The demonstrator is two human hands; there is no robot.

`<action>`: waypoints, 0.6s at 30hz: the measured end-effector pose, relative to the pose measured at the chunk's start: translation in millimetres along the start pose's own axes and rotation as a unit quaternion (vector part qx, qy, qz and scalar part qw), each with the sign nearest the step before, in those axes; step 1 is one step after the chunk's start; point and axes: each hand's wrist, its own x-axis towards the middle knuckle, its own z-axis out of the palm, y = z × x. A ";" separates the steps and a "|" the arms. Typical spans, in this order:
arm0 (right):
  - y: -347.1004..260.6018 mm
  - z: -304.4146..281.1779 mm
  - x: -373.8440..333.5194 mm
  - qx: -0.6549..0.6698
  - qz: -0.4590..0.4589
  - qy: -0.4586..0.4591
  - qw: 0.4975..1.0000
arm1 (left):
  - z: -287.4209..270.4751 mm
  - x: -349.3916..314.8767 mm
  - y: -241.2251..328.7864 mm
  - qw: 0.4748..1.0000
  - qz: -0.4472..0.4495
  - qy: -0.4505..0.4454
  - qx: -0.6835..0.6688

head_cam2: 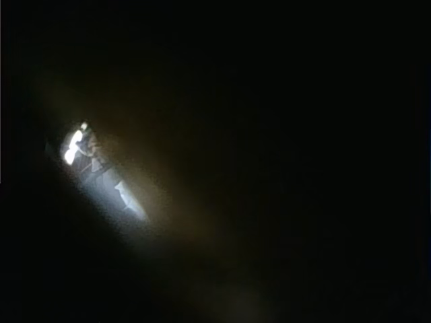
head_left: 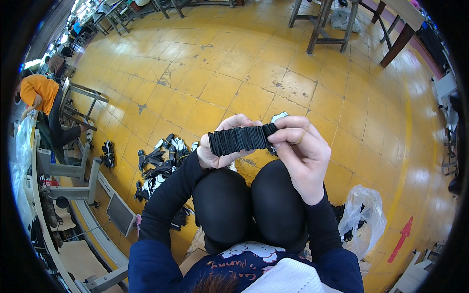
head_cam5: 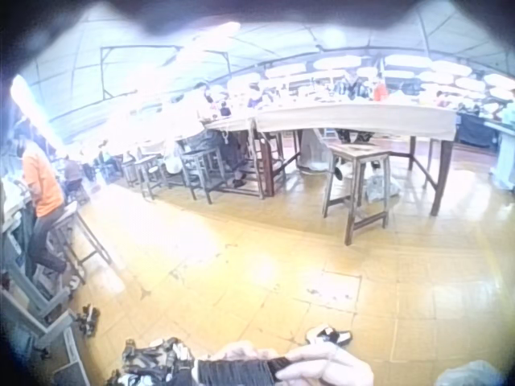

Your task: The person sits on the floor and bundles black fabric strips with a rubber band. They then gather white and black fabric pieces from the floor, align them, and secure the bundle with another rubber band.

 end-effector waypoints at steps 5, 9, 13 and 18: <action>-1.3 3.4 0.1 -0.002 -0.031 -0.024 0.999 | 5.9 -1.9 0.3 1.000 0.015 0.012 -0.002; 1.8 -0.4 -0.6 -0.027 -0.028 -0.029 0.999 | 0.3 -2.8 0.7 1.000 -0.001 0.024 0.003; -1.3 7.3 1.0 0.042 0.009 0.026 0.999 | -8.7 -4.1 1.3 0.998 -0.030 0.046 -0.029; 3.9 2.9 3.6 -0.066 -0.069 0.006 0.995 | 3.4 -2.8 -0.2 1.000 0.003 0.028 0.006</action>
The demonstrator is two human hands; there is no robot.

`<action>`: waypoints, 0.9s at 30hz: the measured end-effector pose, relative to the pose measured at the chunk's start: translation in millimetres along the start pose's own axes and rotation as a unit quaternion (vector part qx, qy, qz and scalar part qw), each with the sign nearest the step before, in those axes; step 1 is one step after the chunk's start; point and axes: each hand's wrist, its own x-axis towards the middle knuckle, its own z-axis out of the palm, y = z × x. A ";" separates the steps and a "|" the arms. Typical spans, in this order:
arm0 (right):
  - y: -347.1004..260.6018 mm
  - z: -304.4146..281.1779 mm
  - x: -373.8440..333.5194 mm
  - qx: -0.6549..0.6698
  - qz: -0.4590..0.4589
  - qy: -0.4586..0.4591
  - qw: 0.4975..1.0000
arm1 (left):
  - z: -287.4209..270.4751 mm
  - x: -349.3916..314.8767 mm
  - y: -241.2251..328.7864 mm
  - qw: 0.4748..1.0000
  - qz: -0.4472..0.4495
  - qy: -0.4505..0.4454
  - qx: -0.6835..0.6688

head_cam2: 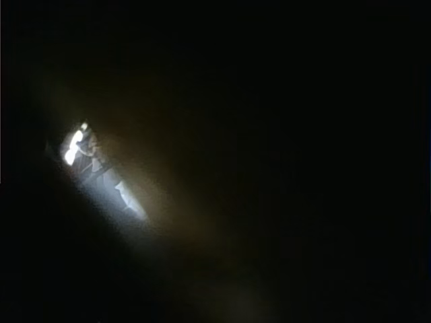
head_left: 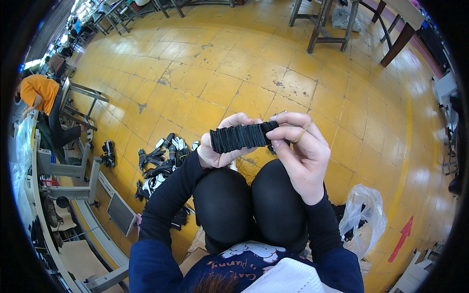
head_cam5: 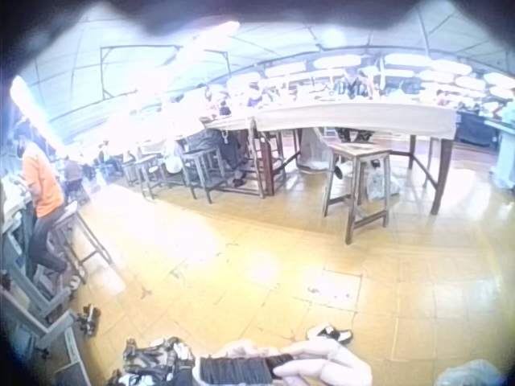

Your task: The person sits on the floor and bundles black fabric strips with a rubber band. They then gather white and black fabric pieces from the floor, align them, and secure the bundle with another rubber band.

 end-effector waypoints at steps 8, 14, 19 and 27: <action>-3.5 0.9 0.5 0.013 0.001 0.004 1.000 | 4.9 2.1 -0.1 1.000 0.001 -0.003 0.023; -1.5 2.0 1.4 -0.004 -0.019 0.011 1.000 | 3.8 1.3 0.2 1.000 0.005 -0.002 0.000; -7.1 2.8 0.9 -0.014 -0.008 0.007 1.000 | 10.3 2.0 -1.8 1.000 0.016 0.013 -0.014; -1.9 2.0 -0.3 -0.013 -0.012 0.000 1.000 | 6.0 0.9 -0.6 1.000 0.005 0.012 0.014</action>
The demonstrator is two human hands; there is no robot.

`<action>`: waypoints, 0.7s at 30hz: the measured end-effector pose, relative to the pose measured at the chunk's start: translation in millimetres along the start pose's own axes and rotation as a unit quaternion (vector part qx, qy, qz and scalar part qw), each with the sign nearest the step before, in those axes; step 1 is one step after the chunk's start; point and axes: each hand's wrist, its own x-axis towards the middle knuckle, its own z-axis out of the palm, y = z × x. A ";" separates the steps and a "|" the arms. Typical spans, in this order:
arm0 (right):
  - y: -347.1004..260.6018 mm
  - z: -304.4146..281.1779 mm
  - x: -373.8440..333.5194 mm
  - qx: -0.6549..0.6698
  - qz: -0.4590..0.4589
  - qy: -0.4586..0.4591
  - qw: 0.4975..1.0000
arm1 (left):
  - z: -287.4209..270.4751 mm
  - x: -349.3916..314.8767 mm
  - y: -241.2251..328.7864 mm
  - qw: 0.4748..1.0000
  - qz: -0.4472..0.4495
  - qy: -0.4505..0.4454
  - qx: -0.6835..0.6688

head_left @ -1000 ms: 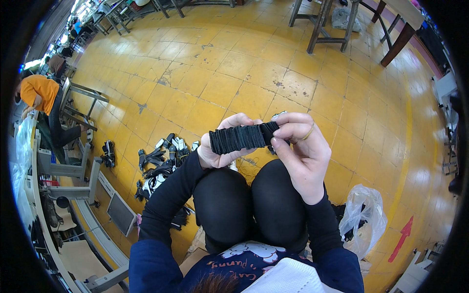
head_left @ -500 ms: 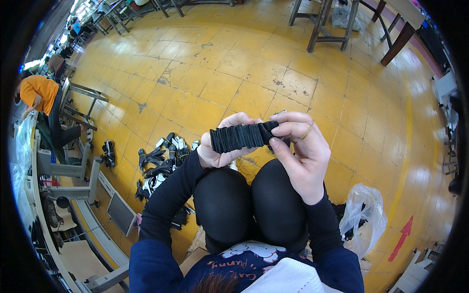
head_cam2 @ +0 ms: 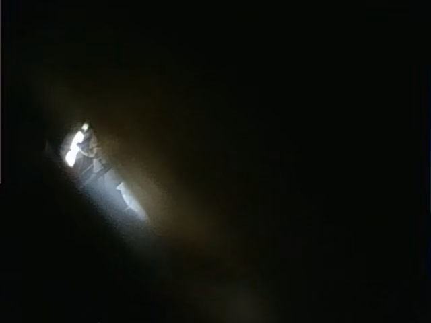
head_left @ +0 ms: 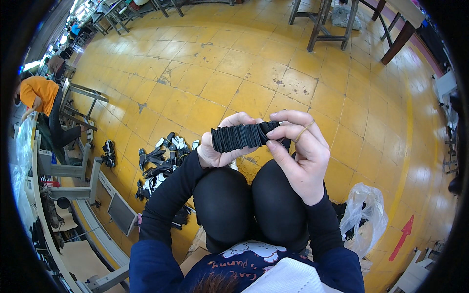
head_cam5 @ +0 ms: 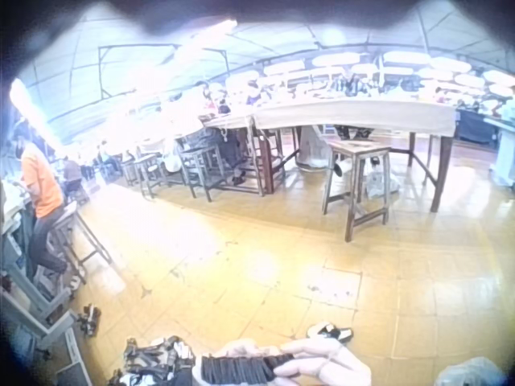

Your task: The person sits on the floor and bundles black fabric strips with a rubber band. They then gather white and black fabric pieces from the floor, align them, and secure the bundle with another rubber band.

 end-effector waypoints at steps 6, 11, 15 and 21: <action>-4.3 -3.0 0.5 -0.052 -0.022 -0.020 0.998 | -2.7 1.2 -1.2 0.999 -0.010 -0.002 -0.033; -7.9 1.9 2.2 -0.034 -0.010 -0.002 0.999 | -1.0 -0.8 -3.2 1.000 0.022 -0.009 0.005; -4.9 0.4 1.1 -0.044 -0.016 0.001 0.999 | -0.5 0.7 -1.9 1.000 0.004 -0.008 -0.005; -4.3 0.1 2.0 -0.045 -0.028 0.001 0.999 | -1.1 2.0 -1.4 0.999 -0.014 -0.015 -0.026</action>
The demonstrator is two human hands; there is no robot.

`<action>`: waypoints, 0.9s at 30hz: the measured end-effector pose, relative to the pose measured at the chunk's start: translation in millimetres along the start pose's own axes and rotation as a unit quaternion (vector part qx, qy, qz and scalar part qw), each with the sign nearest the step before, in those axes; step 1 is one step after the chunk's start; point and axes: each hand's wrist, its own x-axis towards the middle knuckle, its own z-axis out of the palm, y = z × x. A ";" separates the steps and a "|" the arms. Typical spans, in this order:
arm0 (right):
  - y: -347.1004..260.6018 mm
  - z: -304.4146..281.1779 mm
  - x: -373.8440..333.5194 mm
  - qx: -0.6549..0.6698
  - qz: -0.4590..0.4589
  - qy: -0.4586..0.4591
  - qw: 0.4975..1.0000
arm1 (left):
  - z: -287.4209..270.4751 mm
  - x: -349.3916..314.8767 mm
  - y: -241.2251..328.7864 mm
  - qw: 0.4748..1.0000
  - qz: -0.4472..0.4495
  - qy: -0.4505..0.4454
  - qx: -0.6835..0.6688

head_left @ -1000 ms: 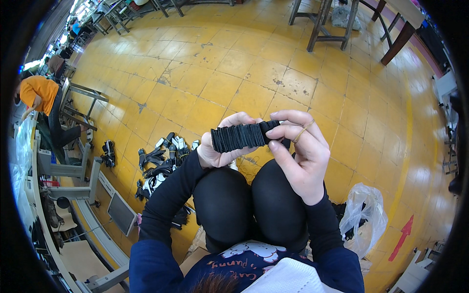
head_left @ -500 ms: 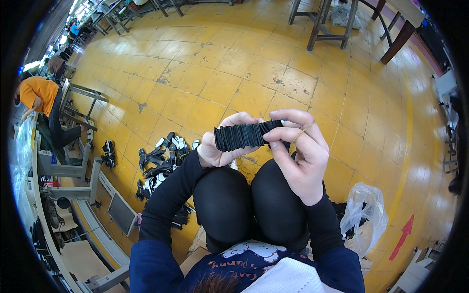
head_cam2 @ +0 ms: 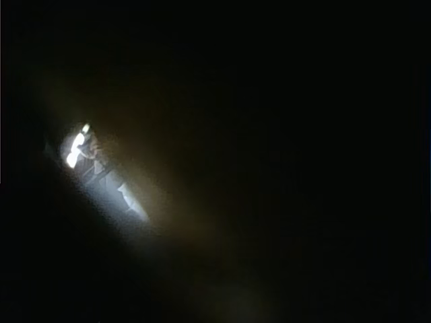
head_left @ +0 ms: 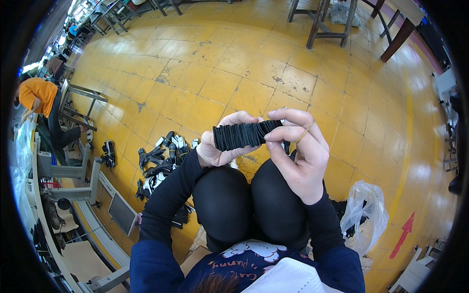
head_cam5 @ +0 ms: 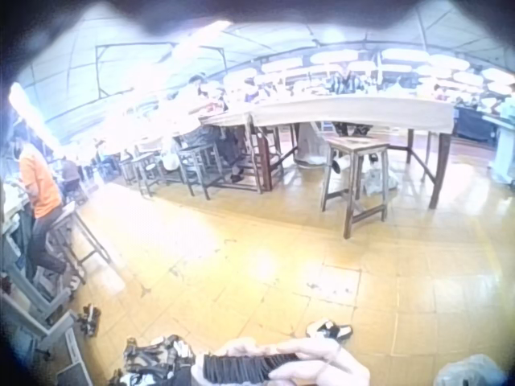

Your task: The person sits on the floor and bundles black fabric strips with a rubber band. They then gather white and black fabric pieces from the floor, align them, and secure the bundle with another rubber band.

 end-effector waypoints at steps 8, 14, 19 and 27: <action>2.6 -3.4 0.0 0.048 -0.003 -0.039 0.998 | 4.3 0.9 2.1 1.000 -0.009 -0.005 -0.029; 2.5 -2.9 -0.2 -0.011 -0.040 -0.043 0.998 | 2.8 1.2 1.2 0.998 -0.008 -0.015 -0.055; -2.7 -2.2 1.8 -0.005 0.001 -0.029 1.000 | 2.6 0.4 0.6 0.999 -0.004 -0.011 -0.044; -0.6 -0.9 -0.2 -0.022 -0.008 -0.033 0.999 | 6.1 -1.6 -3.2 0.997 0.044 -0.032 0.052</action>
